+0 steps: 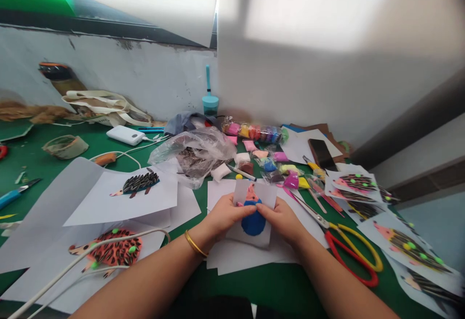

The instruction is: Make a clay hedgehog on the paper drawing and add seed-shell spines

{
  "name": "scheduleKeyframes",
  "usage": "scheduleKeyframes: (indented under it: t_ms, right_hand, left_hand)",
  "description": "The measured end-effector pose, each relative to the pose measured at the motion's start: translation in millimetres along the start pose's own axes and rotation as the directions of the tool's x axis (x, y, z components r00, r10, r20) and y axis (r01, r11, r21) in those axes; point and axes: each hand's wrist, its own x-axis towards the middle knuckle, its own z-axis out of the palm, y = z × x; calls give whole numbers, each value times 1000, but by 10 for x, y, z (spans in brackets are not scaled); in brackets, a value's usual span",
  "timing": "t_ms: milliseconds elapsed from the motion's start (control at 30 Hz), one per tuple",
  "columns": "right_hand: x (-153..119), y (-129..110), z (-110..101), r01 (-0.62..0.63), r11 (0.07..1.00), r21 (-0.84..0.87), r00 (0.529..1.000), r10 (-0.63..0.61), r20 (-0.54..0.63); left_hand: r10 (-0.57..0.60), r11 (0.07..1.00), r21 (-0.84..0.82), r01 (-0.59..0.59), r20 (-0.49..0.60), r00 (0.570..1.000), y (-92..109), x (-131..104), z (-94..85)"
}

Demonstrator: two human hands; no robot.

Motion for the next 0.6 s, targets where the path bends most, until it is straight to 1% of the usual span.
scheduleKeyframes:
  t_ms: [67, 200, 233, 300, 400, 533, 600]
  right_hand:
    - [-2, -8, 11, -8, 1000, 27, 1000, 8, 1]
    - [7, 17, 7, -45, 997, 55, 998, 43, 50]
    - [10, 26, 3, -47, 998, 46, 997, 45, 59]
    - [14, 40, -8, -40, 999, 31, 998, 39, 48]
    - [14, 44, -20, -34, 999, 28, 999, 34, 9]
    - [10, 40, -17, -38, 999, 28, 999, 37, 18]
    - [11, 37, -9, -35, 999, 16, 999, 34, 22]
  left_hand:
    - [18, 999, -35, -17, 17, 1000, -13, 1, 0]
    - [18, 997, -78, -22, -59, 998, -3, -5, 3]
    - [26, 995, -93, -31, -59, 998, 0, -4, 1]
    - [37, 993, -108, -40, -24, 999, -6, 3, -10]
    - [18, 996, -88, -16, 21, 1000, -36, 20, -31]
    - [-3, 999, -50, 2, -19, 1000, -46, 20, -27]
    - [1, 999, -46, -2, -18, 1000, -25, 7, -11]
